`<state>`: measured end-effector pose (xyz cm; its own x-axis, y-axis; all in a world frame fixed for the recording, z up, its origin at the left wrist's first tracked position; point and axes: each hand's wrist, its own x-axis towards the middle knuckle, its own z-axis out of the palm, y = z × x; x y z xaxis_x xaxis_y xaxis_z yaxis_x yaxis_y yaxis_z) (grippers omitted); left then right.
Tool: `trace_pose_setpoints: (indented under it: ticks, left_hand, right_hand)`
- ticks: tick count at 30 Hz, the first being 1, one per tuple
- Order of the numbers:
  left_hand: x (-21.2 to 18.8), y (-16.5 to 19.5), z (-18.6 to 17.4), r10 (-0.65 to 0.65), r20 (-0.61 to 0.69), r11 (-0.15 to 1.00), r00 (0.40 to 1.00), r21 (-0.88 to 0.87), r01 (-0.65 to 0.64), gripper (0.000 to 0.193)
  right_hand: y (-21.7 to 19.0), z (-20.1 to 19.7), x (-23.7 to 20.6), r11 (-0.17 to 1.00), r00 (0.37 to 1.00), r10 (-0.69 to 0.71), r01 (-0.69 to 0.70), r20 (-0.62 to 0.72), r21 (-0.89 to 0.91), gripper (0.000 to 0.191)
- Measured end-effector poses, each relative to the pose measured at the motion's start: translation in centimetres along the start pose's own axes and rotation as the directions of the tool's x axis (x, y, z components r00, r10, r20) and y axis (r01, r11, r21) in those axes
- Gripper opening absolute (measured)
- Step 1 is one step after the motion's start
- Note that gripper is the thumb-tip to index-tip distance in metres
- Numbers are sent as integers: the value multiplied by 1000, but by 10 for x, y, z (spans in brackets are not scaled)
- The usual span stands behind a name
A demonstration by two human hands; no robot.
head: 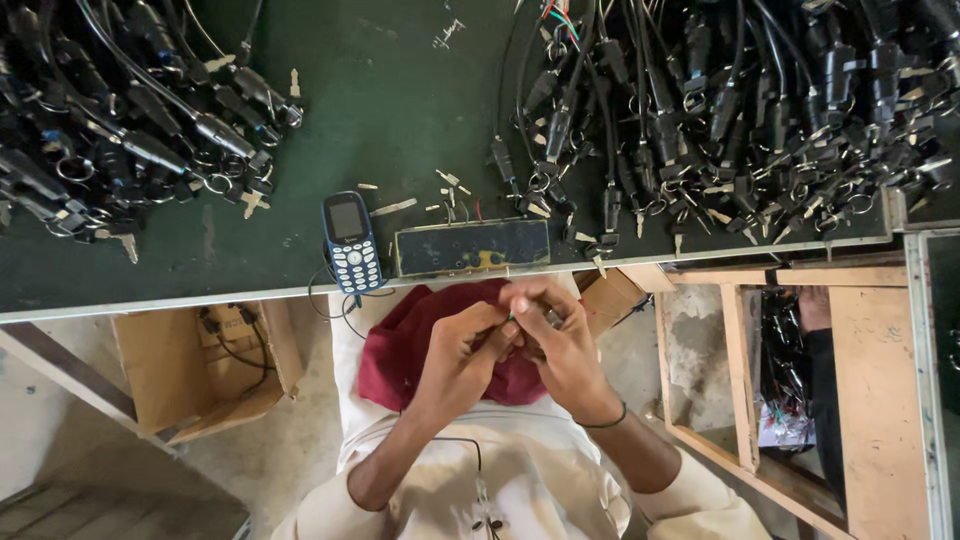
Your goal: The person sits at a workbench covered with piles of wired connectors and assembles DC power cable connectors. They pick up a connector plug, strip and twist the exposed wire ends by hand, insert the wires into the connector housing, and set finished assemblies aside while working through the pile one unit at a time.
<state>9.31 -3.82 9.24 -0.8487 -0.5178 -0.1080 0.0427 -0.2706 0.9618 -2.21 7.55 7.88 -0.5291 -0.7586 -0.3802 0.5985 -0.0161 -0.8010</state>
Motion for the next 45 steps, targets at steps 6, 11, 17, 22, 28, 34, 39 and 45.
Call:
trace_pose_setpoints:
  ticks: [6,11,17,22,28,34,39,45]
  left_hand:
    - [-2,-4,-2,112,-32,970,993,221,-102,1]
    - [-4,-9,-2,78,-54,970,995,236,-63,5]
    - [-13,-25,2,131,-103,973,986,205,-108,5]
    - [-17,-34,10,-25,-168,1000,986,0,25,8]
    - [-12,-36,4,-125,-137,992,983,15,128,14]
    - [-13,-40,0,-63,-71,997,996,46,66,16]
    - [-2,-46,-9,-176,-313,979,934,46,200,15]
    - [17,-61,-7,126,-330,895,936,444,36,21]
  right_hand:
    - [9,-2,-2,998,998,-70,70,5,10,15]
    - [13,-6,-3,991,995,13,-26,-95,-131,14]
    - [12,-3,-4,981,996,38,-52,-81,-188,15]
    - [-10,-3,-7,956,991,127,-111,41,-270,17]
    - [-29,-18,-5,975,965,219,-213,147,-60,26]
    - [-2,-16,-2,979,992,119,-110,43,-172,22]
    - [-3,-28,-1,982,976,186,-187,110,-8,33]
    - [5,-48,11,975,978,207,-208,-29,-81,35]
